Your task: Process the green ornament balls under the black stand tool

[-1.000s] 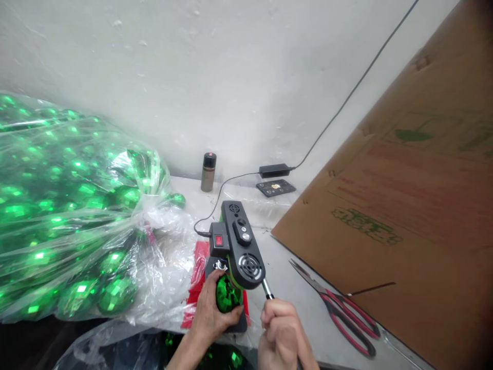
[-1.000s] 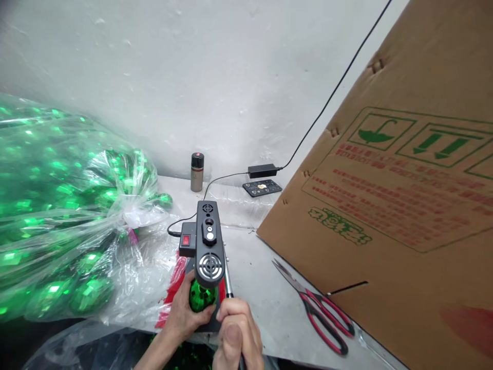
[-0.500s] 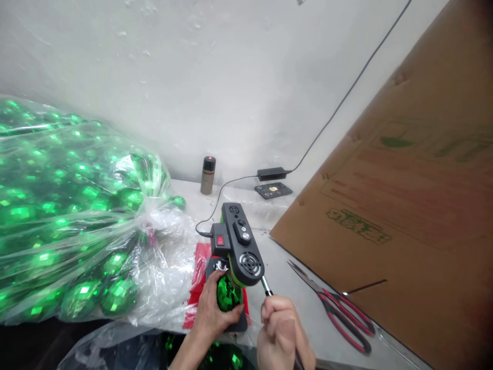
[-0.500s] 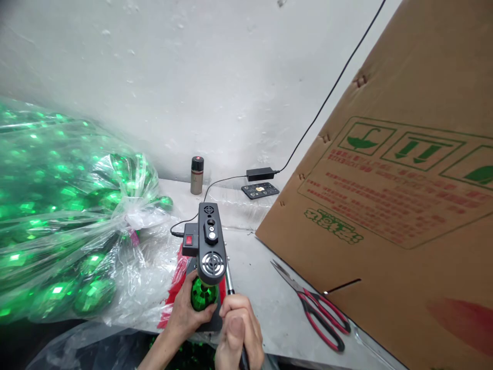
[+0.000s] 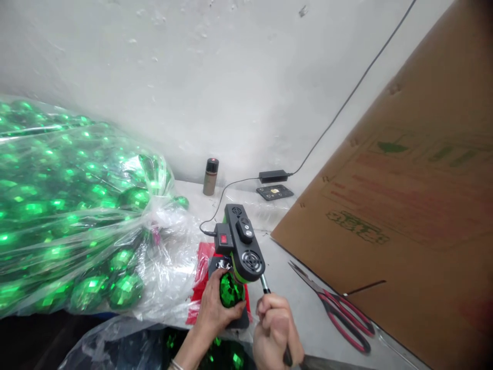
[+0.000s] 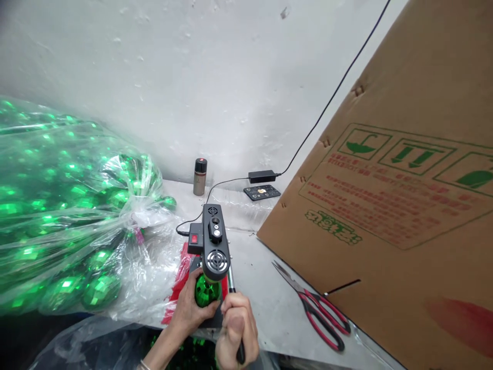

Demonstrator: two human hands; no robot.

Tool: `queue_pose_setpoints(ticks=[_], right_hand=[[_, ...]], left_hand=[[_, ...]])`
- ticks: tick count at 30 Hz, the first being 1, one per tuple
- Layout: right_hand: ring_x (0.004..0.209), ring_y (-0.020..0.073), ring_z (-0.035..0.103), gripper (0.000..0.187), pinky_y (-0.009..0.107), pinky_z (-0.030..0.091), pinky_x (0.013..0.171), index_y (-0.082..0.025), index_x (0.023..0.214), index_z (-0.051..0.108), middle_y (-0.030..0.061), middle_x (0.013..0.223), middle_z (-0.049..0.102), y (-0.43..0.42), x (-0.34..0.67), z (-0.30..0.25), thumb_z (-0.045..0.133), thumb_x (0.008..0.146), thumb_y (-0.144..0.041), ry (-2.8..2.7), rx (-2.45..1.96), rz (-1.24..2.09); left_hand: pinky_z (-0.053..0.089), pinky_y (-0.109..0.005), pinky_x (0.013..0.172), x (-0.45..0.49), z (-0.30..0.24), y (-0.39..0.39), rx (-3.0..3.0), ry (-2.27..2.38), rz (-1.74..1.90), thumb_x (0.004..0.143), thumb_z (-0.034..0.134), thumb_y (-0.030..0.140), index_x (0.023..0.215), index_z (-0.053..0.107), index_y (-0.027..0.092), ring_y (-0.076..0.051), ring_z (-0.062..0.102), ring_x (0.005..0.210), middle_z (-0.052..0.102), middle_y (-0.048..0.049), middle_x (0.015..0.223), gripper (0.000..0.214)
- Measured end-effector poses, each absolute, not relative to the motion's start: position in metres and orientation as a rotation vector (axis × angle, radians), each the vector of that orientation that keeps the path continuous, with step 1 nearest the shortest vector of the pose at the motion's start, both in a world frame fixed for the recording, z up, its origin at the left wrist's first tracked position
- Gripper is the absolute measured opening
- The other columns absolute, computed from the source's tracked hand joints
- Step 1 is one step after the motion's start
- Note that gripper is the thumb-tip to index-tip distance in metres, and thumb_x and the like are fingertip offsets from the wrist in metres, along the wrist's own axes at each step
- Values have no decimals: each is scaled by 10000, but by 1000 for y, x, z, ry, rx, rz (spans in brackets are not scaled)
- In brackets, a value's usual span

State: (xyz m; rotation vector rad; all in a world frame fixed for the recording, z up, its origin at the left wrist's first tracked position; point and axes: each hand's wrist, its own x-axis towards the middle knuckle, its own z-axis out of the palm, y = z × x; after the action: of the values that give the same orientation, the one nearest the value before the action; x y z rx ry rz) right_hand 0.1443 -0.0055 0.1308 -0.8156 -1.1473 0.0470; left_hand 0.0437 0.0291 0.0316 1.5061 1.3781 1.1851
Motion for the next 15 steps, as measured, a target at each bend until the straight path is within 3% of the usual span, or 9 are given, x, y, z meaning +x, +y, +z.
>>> queue_pose_setpoints(ticks=[4,8,12,15], right_hand=[[633,113,546,495,237,431,588,-220,687,486,-26,724,567,-9,149,135,472,1178,-282,-1179,-833,79],[639,124,571,457,240,433,602,-219,702,525,-31,668,527,-11,157,179,512,1159,-230,-1221,-921,201],[575,109,535,533,233,393,545,-218,645,494,-35,621,502,-8,157,221,545,1162,-337,-1218,-997,230],[568,120,556,547,234,397,516,-220,646,533,-21,627,537,-7,159,219,552,1154,-424,-1191,-1033,241]], left_hand=[[581,-626,1186,43,32,29,1504,1377,1184,666,873,333,1393,635,169,-404,749,1307,768,-184,1377,782],[577,-645,1192,42,36,31,1510,1368,1187,682,895,334,1401,652,174,-411,751,1309,776,-178,1362,776],[612,-645,1164,33,29,27,1572,1333,1234,696,920,284,1418,676,175,-422,767,1303,783,-189,1378,770],[644,-613,1140,19,8,4,1775,1284,1342,705,979,308,1464,681,187,-445,748,1365,762,-222,1457,824]])
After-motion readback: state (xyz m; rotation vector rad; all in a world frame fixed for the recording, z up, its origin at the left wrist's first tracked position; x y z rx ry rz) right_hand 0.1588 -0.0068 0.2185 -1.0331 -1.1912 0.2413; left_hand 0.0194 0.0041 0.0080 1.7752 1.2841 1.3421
